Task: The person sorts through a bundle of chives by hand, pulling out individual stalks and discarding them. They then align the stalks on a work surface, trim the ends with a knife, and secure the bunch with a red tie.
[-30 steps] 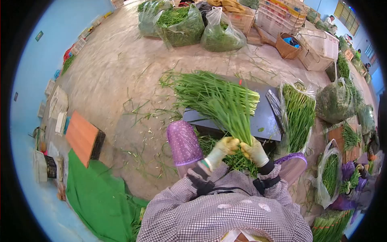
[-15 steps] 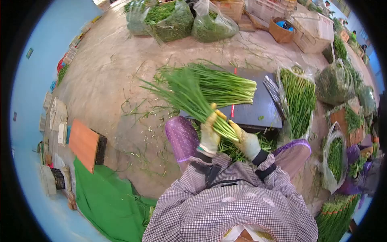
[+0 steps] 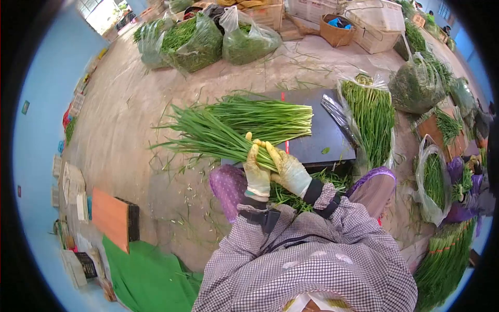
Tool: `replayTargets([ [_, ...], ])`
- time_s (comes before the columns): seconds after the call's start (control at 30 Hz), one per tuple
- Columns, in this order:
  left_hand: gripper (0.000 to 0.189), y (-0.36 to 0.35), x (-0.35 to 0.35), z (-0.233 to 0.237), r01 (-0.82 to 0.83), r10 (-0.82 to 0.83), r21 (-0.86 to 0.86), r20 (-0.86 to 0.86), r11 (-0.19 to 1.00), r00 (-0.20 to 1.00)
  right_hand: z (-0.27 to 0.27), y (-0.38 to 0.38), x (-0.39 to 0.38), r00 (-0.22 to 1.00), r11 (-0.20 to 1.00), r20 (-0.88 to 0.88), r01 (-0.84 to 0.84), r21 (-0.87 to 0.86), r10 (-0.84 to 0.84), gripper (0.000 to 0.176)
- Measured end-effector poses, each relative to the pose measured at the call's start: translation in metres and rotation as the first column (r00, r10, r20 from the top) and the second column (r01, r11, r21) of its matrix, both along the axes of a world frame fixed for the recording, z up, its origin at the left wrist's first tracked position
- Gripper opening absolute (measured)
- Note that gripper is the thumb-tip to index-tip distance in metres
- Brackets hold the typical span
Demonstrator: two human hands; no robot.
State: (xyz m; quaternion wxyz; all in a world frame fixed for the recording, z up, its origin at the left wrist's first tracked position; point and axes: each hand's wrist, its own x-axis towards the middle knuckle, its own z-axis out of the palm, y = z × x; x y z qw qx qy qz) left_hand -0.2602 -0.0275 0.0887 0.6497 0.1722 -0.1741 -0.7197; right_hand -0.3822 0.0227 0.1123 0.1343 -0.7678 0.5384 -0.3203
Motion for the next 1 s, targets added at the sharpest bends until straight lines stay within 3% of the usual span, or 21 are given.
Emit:
replayTargets([
  [0.03,0.042,0.0,-0.002,0.002,0.021,-0.021,0.012,-0.015,1.0,1.0,0.008,-0.001,-0.002,0.971,0.956,-0.238,0.099,0.277,-0.032,0.079],
  [0.13,0.042,-0.012,0.001,0.004,0.135,-0.124,0.074,-0.129,0.988,0.984,-0.015,-0.016,-0.026,0.957,0.996,-0.29,0.016,0.083,0.009,0.073],
  [0.17,0.045,-0.02,0.001,0.004,0.134,-0.121,0.083,-0.146,0.988,0.982,0.002,-0.018,-0.032,0.953,0.996,-0.302,0.0,0.091,0.027,0.075],
  [0.2,0.049,-0.032,0.003,-0.003,0.153,-0.13,0.083,-0.236,0.985,0.963,-0.03,-0.035,-0.046,0.98,0.99,-0.18,-0.067,0.125,0.089,0.072],
  [0.27,0.058,-0.043,0.003,0.008,0.206,-0.172,0.083,-0.304,0.975,0.937,-0.009,-0.046,-0.061,0.983,0.979,-0.016,-0.183,0.086,0.185,0.067],
  [0.3,0.063,-0.048,0.004,0.009,0.217,-0.192,0.05,-0.303,0.975,0.934,0.007,-0.05,-0.067,0.974,0.947,0.068,-0.227,0.23,0.217,0.064],
  [0.4,0.079,-0.057,0.007,0.01,0.256,-0.258,-0.046,-0.275,0.966,0.926,0.0,-0.06,-0.075,0.958,0.922,0.166,-0.273,0.274,0.235,0.065],
  [0.43,0.082,-0.058,0.009,0.011,0.264,-0.277,-0.083,-0.253,0.961,0.927,0.002,-0.061,-0.074,0.923,0.901,0.31,-0.319,0.294,0.226,0.067],
  [0.53,0.098,-0.057,0.012,0.009,0.261,-0.271,-0.071,-0.205,0.963,0.941,0.019,-0.059,-0.084,0.657,0.594,0.744,-0.553,0.585,-0.122,0.068],
  [0.57,0.1,-0.058,0.015,0.001,0.272,-0.275,-0.044,-0.229,0.961,0.934,0.015,-0.059,-0.085,0.569,0.598,0.806,-0.593,0.54,-0.164,0.068],
  [0.7,0.103,-0.056,0.023,-0.015,0.334,-0.327,-0.029,-0.299,0.942,0.896,0.01,-0.058,-0.097,0.505,0.557,0.847,-0.661,0.503,-0.165,0.061],
  [0.8,0.095,-0.051,0.026,-0.009,0.317,-0.297,0.003,-0.341,0.949,0.892,0.009,-0.055,-0.1,0.505,0.574,0.853,-0.662,0.483,-0.135,0.055],
  [0.9,0.091,-0.048,0.031,-0.027,0.213,-0.192,0.122,-0.164,0.969,0.968,0.013,-0.049,-0.103,0.502,0.599,0.85,-0.636,0.487,-0.157,0.055],
  [1.0,0.087,-0.039,0.037,-0.025,0.186,-0.177,0.109,-0.091,0.976,0.98,0.014,-0.042,-0.11,0.513,0.641,0.843,-0.593,0.486,-0.165,0.056],
])
